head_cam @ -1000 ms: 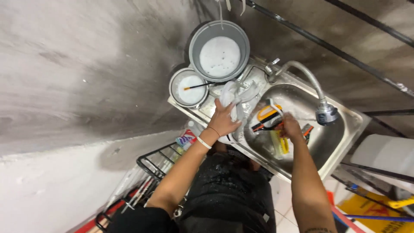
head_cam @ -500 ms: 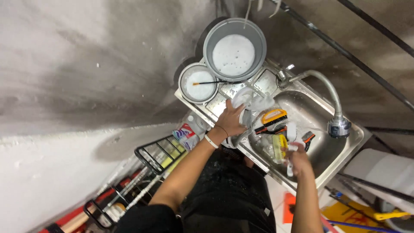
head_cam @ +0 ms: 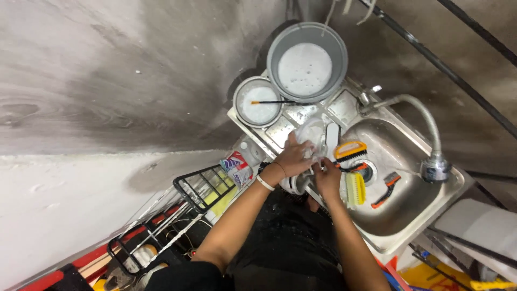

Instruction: The person scrubs a white sneaker in a sink using a brush and a sponge. They rinse the shoe under running water and wipe it with a cloth, repeating the process to clean the exterior and interior.

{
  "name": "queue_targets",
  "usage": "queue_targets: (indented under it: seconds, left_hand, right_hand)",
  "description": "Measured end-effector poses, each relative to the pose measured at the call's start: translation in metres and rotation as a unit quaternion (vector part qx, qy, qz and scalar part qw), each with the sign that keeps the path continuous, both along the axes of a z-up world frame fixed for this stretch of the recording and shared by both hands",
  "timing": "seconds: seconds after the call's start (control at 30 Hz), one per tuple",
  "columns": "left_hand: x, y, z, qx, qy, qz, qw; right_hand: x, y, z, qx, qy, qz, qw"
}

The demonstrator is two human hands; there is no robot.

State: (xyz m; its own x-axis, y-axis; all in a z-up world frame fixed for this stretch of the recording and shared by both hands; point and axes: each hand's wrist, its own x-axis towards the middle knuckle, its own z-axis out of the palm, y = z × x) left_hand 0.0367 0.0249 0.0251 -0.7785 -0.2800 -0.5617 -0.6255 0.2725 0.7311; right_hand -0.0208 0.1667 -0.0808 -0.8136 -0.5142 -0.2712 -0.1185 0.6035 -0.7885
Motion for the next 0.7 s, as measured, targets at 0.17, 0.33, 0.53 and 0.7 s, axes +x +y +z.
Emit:
queue_targets:
  seconds: [0.17, 0.33, 0.53, 0.7]
  left_hand:
    - [-0.009, 0.008, 0.040, -0.041, -0.074, 0.144, 0.986]
    - [-0.009, 0.019, -0.009, -0.202, -0.033, 0.080, 0.976]
    - [-0.007, 0.009, -0.038, -0.205, -0.056, 0.126, 0.969]
    - [-0.011, 0.012, -0.005, -0.271, -0.056, 0.110, 0.955]
  right_hand:
    - [-0.003, -0.008, -0.019, -0.045, 0.064, 0.007, 0.997]
    - [-0.007, -0.011, -0.004, -0.004, 0.086, 0.055, 0.995]
    - [-0.043, -0.013, 0.046, 0.035, 0.046, 0.083, 0.995]
    - [-0.073, -0.087, 0.141, 0.132, 0.107, 0.192, 0.967]
